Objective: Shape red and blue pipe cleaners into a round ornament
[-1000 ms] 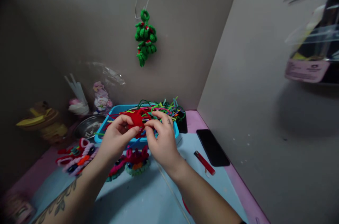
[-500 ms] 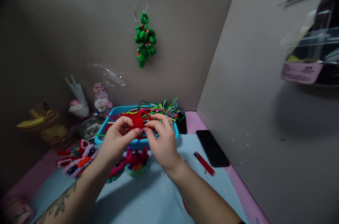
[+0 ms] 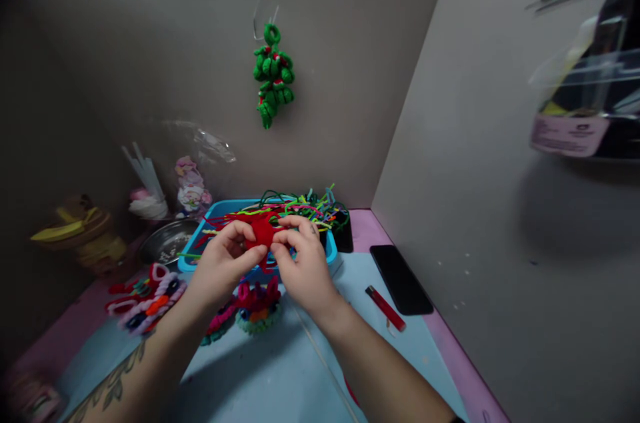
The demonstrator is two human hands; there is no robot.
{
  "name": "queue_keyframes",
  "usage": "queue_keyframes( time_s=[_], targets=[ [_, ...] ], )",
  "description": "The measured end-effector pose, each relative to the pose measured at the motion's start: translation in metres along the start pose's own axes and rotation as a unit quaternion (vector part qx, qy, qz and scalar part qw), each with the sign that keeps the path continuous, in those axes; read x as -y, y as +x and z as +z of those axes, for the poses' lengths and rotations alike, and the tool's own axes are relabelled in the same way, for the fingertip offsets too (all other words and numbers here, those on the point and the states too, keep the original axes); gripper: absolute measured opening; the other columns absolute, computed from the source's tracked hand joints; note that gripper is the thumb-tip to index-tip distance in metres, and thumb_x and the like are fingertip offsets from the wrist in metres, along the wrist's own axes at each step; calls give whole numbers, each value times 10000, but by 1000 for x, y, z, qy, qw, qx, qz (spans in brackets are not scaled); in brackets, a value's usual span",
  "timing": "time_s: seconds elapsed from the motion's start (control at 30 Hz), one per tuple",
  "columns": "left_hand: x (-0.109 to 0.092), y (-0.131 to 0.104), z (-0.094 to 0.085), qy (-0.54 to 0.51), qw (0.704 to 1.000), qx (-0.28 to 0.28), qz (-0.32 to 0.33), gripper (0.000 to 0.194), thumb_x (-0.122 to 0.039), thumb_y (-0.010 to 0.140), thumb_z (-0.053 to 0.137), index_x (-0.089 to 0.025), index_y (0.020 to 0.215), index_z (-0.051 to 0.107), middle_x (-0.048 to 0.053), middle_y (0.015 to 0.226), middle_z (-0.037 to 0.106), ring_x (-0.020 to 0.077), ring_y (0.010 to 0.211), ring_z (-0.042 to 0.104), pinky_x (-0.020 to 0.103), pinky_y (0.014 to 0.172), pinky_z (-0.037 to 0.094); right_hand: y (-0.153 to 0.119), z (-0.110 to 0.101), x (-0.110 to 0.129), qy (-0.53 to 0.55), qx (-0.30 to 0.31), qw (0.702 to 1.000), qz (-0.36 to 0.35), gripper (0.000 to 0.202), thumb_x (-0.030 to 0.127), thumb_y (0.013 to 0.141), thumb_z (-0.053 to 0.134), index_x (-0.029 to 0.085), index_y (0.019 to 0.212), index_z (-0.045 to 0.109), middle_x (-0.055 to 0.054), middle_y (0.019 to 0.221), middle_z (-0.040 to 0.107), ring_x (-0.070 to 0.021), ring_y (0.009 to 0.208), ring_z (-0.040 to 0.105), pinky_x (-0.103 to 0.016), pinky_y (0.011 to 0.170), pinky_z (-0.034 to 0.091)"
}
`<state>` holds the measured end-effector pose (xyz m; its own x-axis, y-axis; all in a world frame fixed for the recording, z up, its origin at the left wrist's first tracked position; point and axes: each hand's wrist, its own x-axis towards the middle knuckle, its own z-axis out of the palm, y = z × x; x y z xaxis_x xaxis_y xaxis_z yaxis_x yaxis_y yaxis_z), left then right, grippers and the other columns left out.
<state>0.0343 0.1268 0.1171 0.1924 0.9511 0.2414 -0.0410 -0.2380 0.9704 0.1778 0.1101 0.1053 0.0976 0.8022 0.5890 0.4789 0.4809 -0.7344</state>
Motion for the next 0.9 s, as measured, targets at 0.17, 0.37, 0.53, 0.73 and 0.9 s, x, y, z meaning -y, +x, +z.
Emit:
queue_keyframes(
  time_s=[0.17, 0.37, 0.53, 0.73, 0.9],
  targets=[
    [2, 3, -1, -19, 1000, -16, -6, 212, -220, 676, 679, -184, 758, 487, -45, 676, 529, 89, 605, 493, 197, 570, 400, 5, -9, -1, -4, -2, 1000, -23, 109, 198, 810, 541, 214, 802, 649, -78, 1101, 539, -227, 1091, 501, -406, 938, 392],
    [7, 8, -3, -73, 994, -76, -1, 249, -250, 672, 704, -184, 781, 489, -51, 701, 526, 80, 619, 493, 187, 582, 397, 2, -15, 0, -19, 42, 984, -172, 210, 290, 774, 641, 226, 969, 602, -40, 861, 587, -191, 841, 548, -348, 766, 458],
    [12, 8, -3, -93, 993, -74, -10, 262, -250, 661, 717, -181, 791, 502, -46, 724, 536, 79, 624, 500, 197, 603, 406, -4, -2, -1, -56, 73, 971, -222, 160, 218, 823, 587, 228, 982, 591, -40, 877, 633, -182, 834, 566, -345, 766, 464],
    [11, 7, -2, -70, 995, -68, -3, 244, -223, 659, 705, -184, 782, 498, -42, 733, 545, 89, 649, 513, 205, 618, 413, -5, -1, 2, -38, 60, 973, -218, 95, 148, 853, 536, 212, 856, 606, -31, 809, 619, -153, 779, 558, -308, 735, 466],
    [8, 7, -2, 11, 1000, -11, 16, 175, -185, 694, 653, -179, 771, 497, -41, 711, 509, 89, 637, 487, 198, 583, 393, -3, -7, 6, 11, 58, 980, -188, 89, 145, 842, 549, 211, 800, 592, -15, 765, 614, -147, 765, 557, -296, 718, 455]
  ],
)
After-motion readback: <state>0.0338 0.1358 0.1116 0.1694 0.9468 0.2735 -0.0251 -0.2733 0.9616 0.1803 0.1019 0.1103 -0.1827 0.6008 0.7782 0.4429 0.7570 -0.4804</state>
